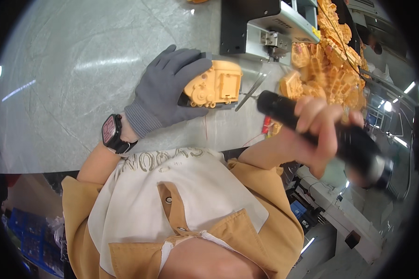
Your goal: The person uses a soldering iron to work on small yellow plastic casings and then uses tweezers to place a thin wire into a silver machine labeled PS-560A. The person repeats this process with multiple casings, handling them one at a time.
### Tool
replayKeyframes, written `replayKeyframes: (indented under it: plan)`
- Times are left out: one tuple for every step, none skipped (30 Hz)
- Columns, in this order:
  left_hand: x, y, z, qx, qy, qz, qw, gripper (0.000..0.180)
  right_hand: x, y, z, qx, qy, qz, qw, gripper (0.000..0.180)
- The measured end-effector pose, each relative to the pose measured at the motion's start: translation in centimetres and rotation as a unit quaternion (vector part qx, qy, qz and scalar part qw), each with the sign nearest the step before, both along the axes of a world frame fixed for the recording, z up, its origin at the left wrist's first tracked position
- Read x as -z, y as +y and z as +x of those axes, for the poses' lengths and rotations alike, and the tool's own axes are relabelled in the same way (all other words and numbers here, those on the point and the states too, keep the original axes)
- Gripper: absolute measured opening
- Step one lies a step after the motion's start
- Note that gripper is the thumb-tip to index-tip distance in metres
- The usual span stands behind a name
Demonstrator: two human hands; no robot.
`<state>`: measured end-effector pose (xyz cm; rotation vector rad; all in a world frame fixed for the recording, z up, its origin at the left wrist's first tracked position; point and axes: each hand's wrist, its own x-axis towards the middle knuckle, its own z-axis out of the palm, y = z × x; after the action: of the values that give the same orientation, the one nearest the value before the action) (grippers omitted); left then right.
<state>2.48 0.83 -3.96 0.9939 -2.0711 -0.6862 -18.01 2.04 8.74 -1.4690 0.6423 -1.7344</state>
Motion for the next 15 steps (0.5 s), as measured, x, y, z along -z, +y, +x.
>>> replayKeyframes:
  plan:
    - [0.2,0.0,-0.1,-0.008,0.009,-0.001,1.000,0.078,0.0,0.3,0.9,-0.022,0.011,-0.007,1.000,0.049]
    - [0.4,0.2,-0.1,-0.016,0.019,-0.003,1.000,0.078,0.0,0.6,1.9,-0.046,0.022,-0.012,0.999,0.048]
    - [0.3,0.2,0.0,-0.018,0.030,-0.004,0.999,0.079,-0.1,0.3,2.9,-0.043,0.041,-0.017,0.998,0.044]
    - [0.2,0.2,0.2,-0.021,0.040,-0.006,0.999,0.080,0.0,0.0,3.6,-0.036,0.053,-0.021,0.998,0.043]
    - [0.1,0.3,0.3,-0.025,0.051,-0.007,0.998,0.081,0.1,-0.1,4.4,-0.028,0.063,-0.023,0.997,0.041]
    - [0.2,0.2,0.3,-0.027,0.053,-0.007,0.998,0.082,0.3,-0.6,4.9,-0.018,0.067,-0.026,0.997,0.042]
    - [0.3,0.2,0.3,-0.029,0.055,-0.008,0.998,0.082,0.4,-1.0,5.3,-0.008,0.070,-0.029,0.997,0.043]
    - [0.4,0.2,0.3,-0.032,0.058,-0.008,0.998,0.082,0.4,-1.3,5.3,-0.011,0.082,-0.031,0.996,0.044]
    - [0.5,0.2,0.3,-0.037,0.060,-0.004,0.998,0.081,0.6,-1.6,5.3,-0.015,0.092,-0.030,0.995,0.045]
    - [0.5,0.2,0.3,-0.042,0.062,0.000,0.997,0.081,0.7,-2.1,5.3,-0.015,0.121,-0.032,0.992,0.045]
    - [0.5,0.2,0.2,-0.047,0.064,0.004,0.997,0.080,0.7,-2.7,5.2,-0.014,0.149,-0.035,0.988,0.045]
    - [0.6,0.2,0.2,-0.048,0.070,0.007,0.996,0.079,0.7,-3.0,5.1,-0.022,0.168,-0.030,0.985,0.045]
    - [0.5,0.3,0.3,-0.049,0.075,0.011,0.996,0.078,0.7,-3.4,5.0,-0.031,0.188,-0.025,0.981,0.045]
    - [0.4,0.2,0.4,-0.050,0.080,0.014,0.995,0.077,0.6,-3.7,4.7,-0.049,0.200,-0.014,0.978,0.044]
    - [0.4,0.2,0.4,-0.051,0.080,0.021,0.995,0.080,0.6,-4.1,4.5,-0.066,0.212,-0.003,0.975,0.044]
